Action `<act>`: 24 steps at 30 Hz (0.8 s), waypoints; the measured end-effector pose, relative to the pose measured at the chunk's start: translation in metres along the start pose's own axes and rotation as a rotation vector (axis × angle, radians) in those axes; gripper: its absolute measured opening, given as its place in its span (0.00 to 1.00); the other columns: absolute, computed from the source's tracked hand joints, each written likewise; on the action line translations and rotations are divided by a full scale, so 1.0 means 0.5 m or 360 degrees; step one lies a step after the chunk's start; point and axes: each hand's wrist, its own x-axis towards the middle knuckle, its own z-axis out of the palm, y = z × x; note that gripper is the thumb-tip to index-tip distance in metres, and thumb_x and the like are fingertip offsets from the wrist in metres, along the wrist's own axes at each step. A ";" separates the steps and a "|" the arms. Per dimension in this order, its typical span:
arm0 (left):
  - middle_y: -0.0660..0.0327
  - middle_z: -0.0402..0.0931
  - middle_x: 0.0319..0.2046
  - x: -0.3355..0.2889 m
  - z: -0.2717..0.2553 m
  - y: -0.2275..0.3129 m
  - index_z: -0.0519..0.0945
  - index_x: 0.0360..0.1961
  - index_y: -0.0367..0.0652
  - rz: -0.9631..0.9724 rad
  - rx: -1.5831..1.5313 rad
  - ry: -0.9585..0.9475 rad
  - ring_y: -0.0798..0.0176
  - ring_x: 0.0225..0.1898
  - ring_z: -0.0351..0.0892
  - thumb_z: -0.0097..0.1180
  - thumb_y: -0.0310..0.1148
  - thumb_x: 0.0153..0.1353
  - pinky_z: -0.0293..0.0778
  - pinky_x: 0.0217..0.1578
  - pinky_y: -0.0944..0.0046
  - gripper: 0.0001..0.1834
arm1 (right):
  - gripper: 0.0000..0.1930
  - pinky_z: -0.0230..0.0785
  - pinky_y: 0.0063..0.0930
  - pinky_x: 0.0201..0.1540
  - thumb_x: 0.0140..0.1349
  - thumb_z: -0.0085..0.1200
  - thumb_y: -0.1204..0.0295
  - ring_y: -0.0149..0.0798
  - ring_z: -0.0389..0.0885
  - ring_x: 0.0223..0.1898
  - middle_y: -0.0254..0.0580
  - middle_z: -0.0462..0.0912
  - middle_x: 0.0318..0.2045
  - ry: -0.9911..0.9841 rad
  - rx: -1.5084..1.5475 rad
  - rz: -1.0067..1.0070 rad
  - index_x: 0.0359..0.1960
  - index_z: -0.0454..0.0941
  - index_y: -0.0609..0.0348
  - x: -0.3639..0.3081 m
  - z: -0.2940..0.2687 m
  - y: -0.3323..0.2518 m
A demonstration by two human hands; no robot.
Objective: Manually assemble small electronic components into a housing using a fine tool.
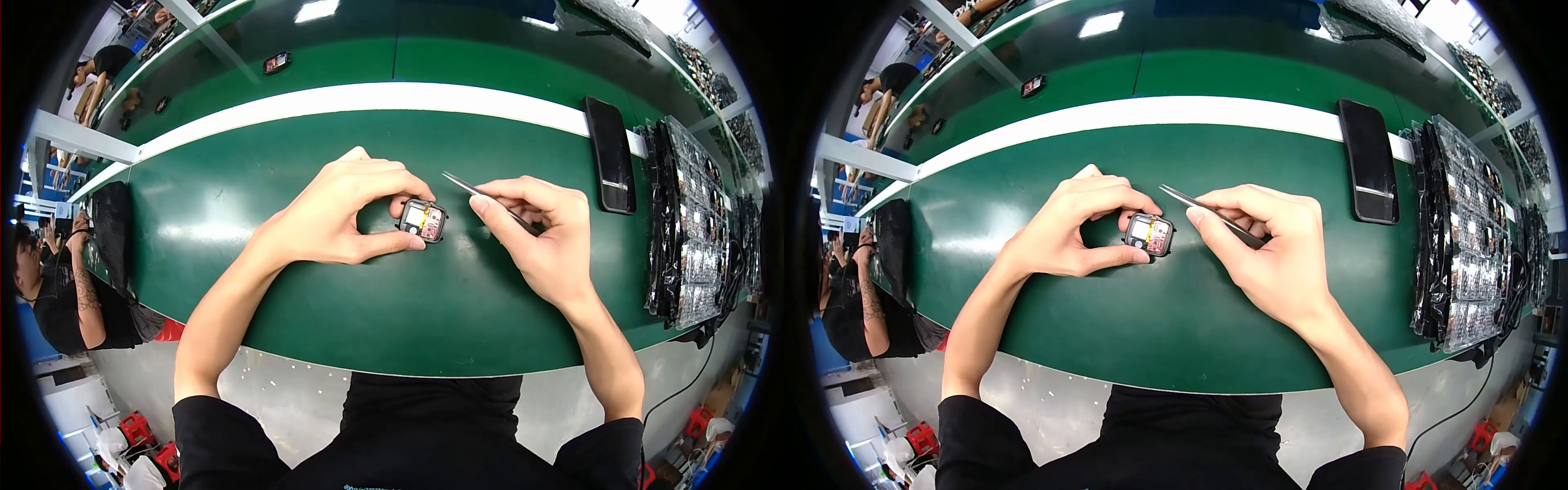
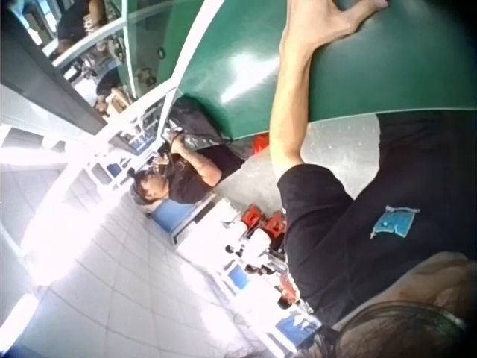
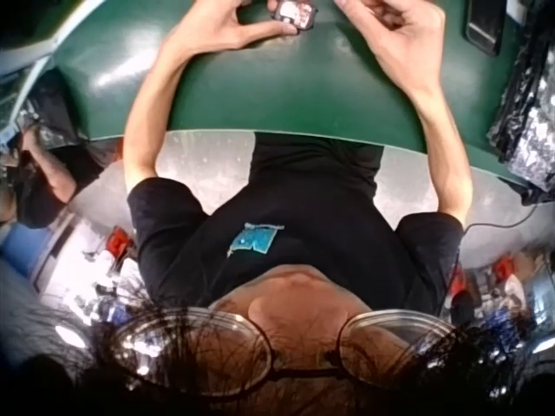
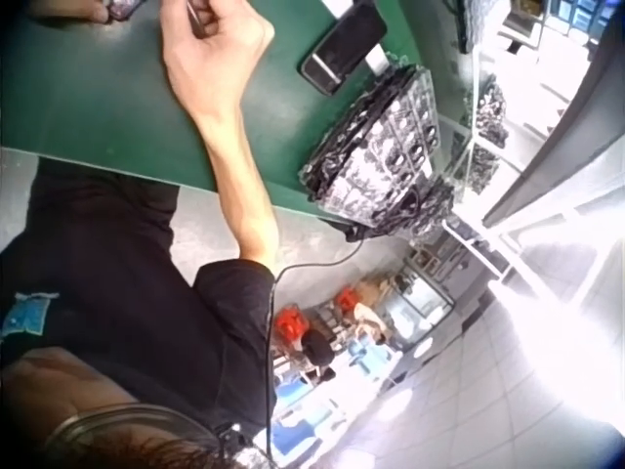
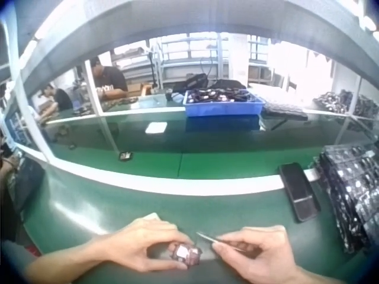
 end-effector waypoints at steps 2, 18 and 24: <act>0.69 0.82 0.32 -0.002 0.005 -0.010 0.90 0.55 0.47 -0.0002 -0.0018 0.0012 0.67 0.34 0.80 0.87 0.38 0.51 0.65 0.45 0.62 0.29 | 0.05 0.64 0.20 0.26 0.70 0.70 0.79 0.20 0.75 0.24 0.34 0.85 0.26 -0.0003 0.0123 -0.0030 0.45 0.91 0.66 0.002 0.010 0.004; 0.71 0.86 0.38 -0.005 -0.040 0.014 0.84 0.65 0.50 -0.0131 -0.0233 -0.0207 0.67 0.34 0.67 0.77 0.30 0.53 0.64 0.48 0.61 0.35 | 0.19 0.78 0.39 0.27 0.54 0.77 0.61 0.45 0.87 0.26 0.37 0.83 0.34 -0.0194 -0.0728 -0.0482 0.43 0.89 0.58 -0.029 0.044 -0.039; 0.67 0.83 0.36 0.009 -0.026 -0.012 0.88 0.58 0.40 -0.0278 -0.0639 0.0094 0.74 0.32 0.70 0.75 0.23 0.61 0.71 0.38 0.69 0.23 | 0.20 0.80 0.36 0.30 0.54 0.79 0.63 0.45 0.88 0.28 0.38 0.86 0.34 -0.0033 -0.0741 -0.0500 0.44 0.89 0.59 -0.035 -0.006 -0.054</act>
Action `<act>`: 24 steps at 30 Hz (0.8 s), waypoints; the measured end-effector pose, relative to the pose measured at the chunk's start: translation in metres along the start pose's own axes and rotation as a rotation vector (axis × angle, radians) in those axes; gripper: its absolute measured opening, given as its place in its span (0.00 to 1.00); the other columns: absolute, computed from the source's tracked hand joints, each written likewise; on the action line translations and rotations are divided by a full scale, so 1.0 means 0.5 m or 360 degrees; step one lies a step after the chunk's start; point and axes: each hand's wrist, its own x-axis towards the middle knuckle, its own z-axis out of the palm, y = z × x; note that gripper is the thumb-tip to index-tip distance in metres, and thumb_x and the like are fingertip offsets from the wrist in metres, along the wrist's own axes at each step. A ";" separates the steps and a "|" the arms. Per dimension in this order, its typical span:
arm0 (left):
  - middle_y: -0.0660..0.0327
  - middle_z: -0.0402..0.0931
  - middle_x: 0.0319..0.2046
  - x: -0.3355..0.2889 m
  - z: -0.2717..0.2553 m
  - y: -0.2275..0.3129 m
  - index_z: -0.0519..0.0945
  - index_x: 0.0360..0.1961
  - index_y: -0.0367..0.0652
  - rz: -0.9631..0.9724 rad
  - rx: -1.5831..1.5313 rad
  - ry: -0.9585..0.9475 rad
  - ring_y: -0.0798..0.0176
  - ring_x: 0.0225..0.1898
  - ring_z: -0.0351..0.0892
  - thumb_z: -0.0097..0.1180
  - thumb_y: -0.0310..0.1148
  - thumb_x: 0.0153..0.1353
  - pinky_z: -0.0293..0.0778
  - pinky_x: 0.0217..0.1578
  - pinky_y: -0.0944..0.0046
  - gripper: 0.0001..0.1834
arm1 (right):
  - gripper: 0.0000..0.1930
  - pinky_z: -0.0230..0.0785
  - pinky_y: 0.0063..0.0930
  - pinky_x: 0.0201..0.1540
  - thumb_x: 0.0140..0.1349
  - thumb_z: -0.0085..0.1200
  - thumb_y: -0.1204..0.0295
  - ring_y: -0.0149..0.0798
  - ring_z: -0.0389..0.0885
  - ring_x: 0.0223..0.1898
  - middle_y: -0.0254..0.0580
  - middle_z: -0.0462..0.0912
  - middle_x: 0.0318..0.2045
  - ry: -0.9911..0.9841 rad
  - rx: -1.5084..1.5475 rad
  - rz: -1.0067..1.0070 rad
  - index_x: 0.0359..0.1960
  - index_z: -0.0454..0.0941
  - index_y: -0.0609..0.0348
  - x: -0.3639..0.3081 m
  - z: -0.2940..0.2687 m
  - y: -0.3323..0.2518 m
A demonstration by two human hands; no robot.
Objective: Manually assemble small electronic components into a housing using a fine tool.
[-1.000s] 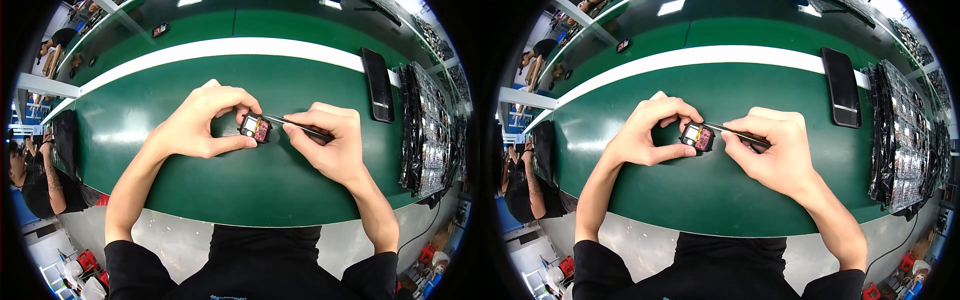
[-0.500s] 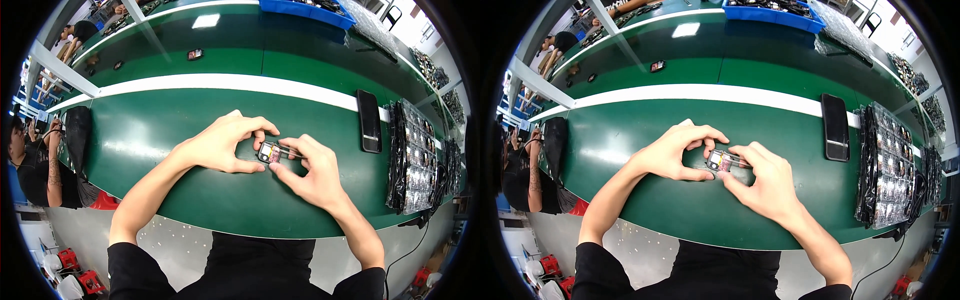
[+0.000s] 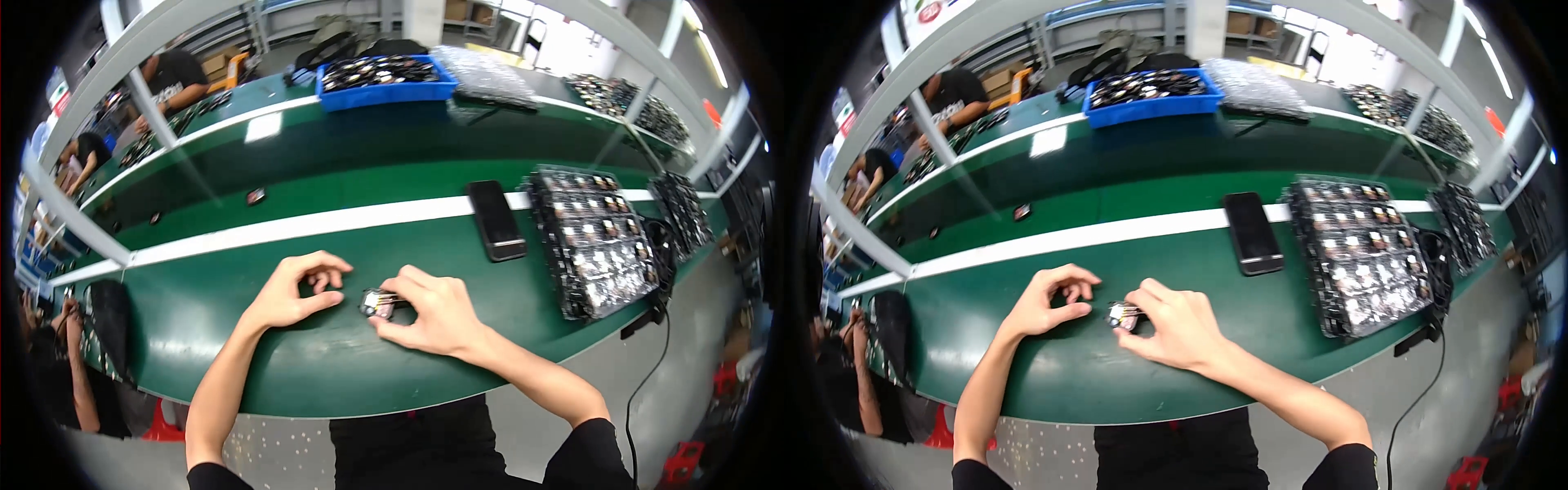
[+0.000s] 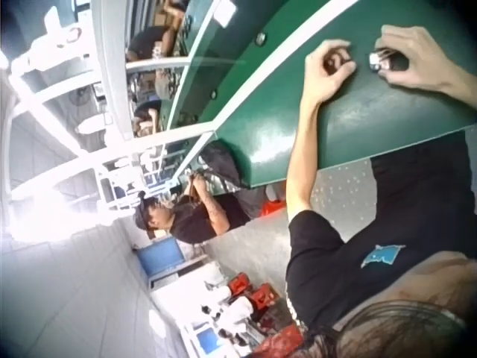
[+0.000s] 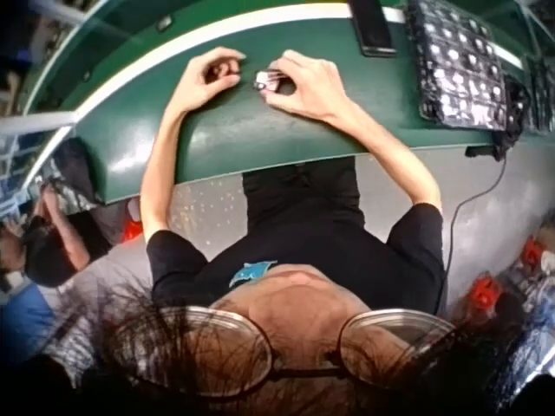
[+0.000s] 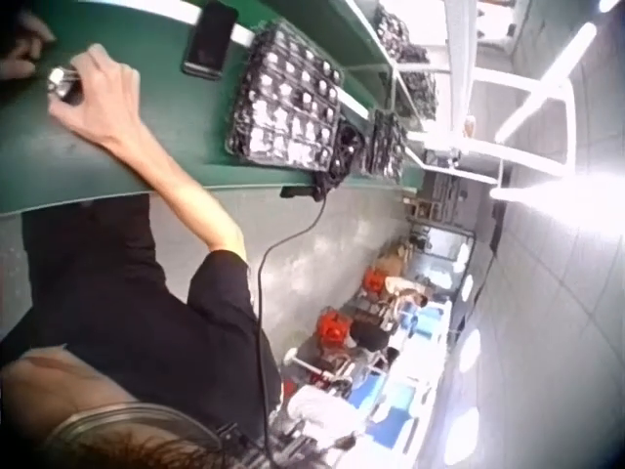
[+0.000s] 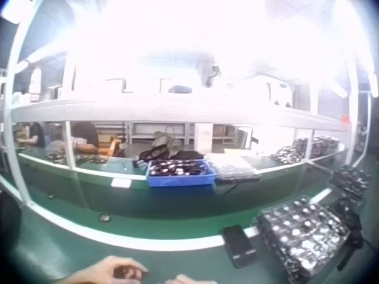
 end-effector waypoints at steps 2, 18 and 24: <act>0.69 0.83 0.36 -0.003 -0.011 -0.010 0.90 0.53 0.40 -0.0107 0.0002 0.0241 0.77 0.32 0.69 0.73 0.22 0.64 0.70 0.38 0.71 0.16 | 0.20 0.78 0.35 0.28 0.54 0.80 0.63 0.43 0.87 0.27 0.37 0.85 0.34 0.0083 -0.0034 -0.0050 0.44 0.89 0.59 -0.006 -0.044 0.002; 0.51 0.82 0.49 0.136 -0.281 -0.193 0.83 0.58 0.38 -0.0048 0.1218 0.0797 0.47 0.53 0.83 0.65 0.25 0.73 0.78 0.59 0.52 0.14 | 0.26 0.80 0.37 0.37 0.56 0.79 0.49 0.43 0.89 0.30 0.40 0.86 0.27 0.0796 -0.1162 0.0916 0.45 0.92 0.58 -0.174 -0.571 0.261; 0.52 0.78 0.44 0.129 -0.268 -0.202 0.83 0.53 0.36 0.0038 0.1322 0.0794 0.50 0.47 0.79 0.64 0.24 0.72 0.76 0.53 0.52 0.10 | 0.29 0.83 0.37 0.42 0.57 0.78 0.44 0.45 0.93 0.35 0.45 0.92 0.33 0.0603 -0.1217 0.1222 0.45 0.94 0.58 -0.203 -0.622 0.317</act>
